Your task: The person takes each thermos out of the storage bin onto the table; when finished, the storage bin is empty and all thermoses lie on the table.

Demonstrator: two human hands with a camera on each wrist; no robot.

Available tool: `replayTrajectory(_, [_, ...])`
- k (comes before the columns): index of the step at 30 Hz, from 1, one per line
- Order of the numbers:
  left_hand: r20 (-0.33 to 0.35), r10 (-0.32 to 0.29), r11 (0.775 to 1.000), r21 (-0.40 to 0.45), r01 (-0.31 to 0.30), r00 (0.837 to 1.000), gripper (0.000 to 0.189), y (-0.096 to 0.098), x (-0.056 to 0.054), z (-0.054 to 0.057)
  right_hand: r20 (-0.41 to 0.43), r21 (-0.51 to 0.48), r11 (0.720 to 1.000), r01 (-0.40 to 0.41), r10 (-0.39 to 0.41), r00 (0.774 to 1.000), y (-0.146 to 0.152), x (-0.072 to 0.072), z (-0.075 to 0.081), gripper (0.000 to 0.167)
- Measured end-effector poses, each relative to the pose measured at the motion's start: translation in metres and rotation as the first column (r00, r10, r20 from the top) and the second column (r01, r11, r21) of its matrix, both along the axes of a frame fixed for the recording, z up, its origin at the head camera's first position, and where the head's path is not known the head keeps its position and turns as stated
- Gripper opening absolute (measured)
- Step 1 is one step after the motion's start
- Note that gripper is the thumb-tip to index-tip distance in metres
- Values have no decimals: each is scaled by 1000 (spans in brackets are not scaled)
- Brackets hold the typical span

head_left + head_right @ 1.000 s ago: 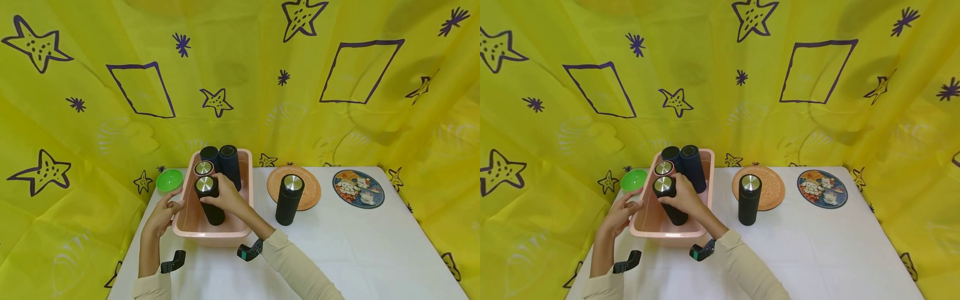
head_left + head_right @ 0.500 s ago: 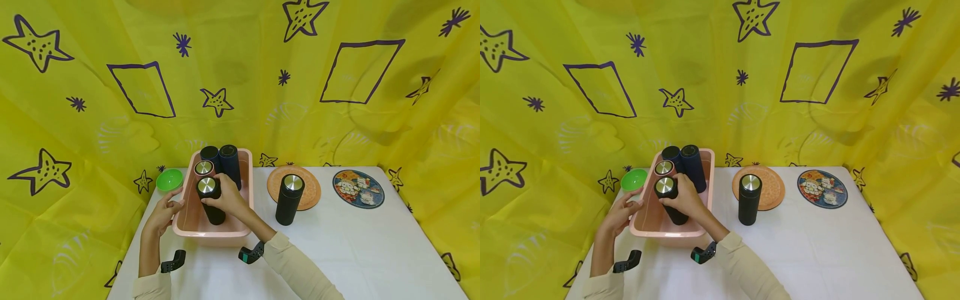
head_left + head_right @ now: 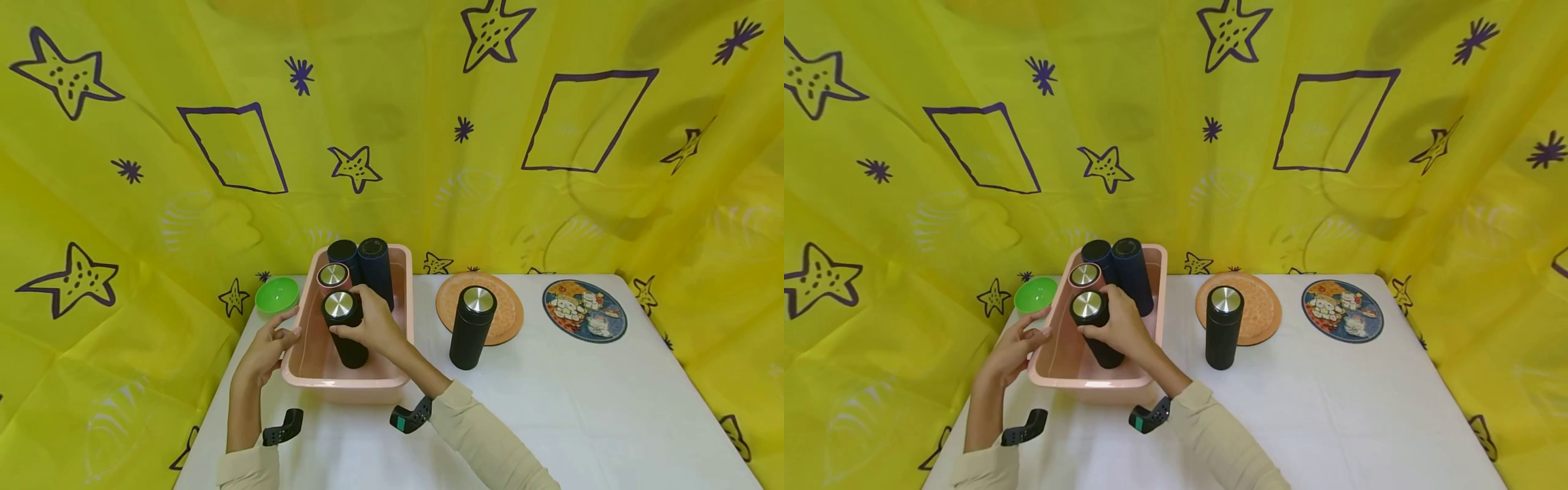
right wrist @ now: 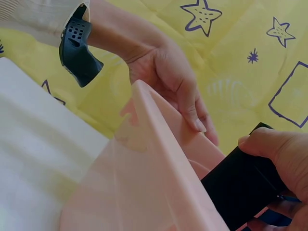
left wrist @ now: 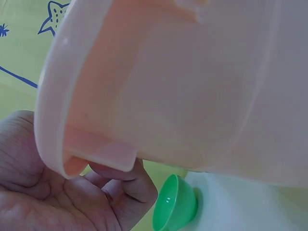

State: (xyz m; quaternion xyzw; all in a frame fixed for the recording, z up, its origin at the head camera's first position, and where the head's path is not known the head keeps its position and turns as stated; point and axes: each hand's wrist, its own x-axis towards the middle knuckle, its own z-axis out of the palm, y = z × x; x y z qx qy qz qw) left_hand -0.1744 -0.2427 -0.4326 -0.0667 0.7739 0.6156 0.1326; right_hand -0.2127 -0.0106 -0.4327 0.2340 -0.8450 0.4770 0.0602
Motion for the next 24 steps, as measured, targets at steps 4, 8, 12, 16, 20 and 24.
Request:
replayTrajectory(4, [2, -7, 1000, 5, 7, 1000, 58, 0, 1, -1, 2, -5, 1000, 0, 0, 1000, -1, 1, -2, 66])
replayTrajectory(8, [0, -2, 1000, 5, 2, 1000, 58, 0, 0, -2, -12, -8, 1000, 3, -4, 1000, -1, 1, -2, 66])
replayTrajectory(12, [3, -1, 1000, 0, 1, 1000, 58, -1, -1, -1, -27, -3, 1000, 10, -10, 1000, -1, 1, 2, 66])
replayTrajectory(16, [3, -7, 1000, -4, 7, 1000, 58, -2, -2, 1, -32, -1, 1000, 22, -22, 999, 0, 0, 7, 67])
replayTrajectory(20, [4, -3, 1000, 2, 3, 1000, 58, -1, -2, 1, -42, -13, 999, 35, -35, 999, 2, 0, 10, 68])
replayTrajectory(24, [10, -6, 1000, 11, 6, 1000, 59, -1, -1, -1, -65, -25, 998, 56, -57, 996, 4, 2, 16, 69])
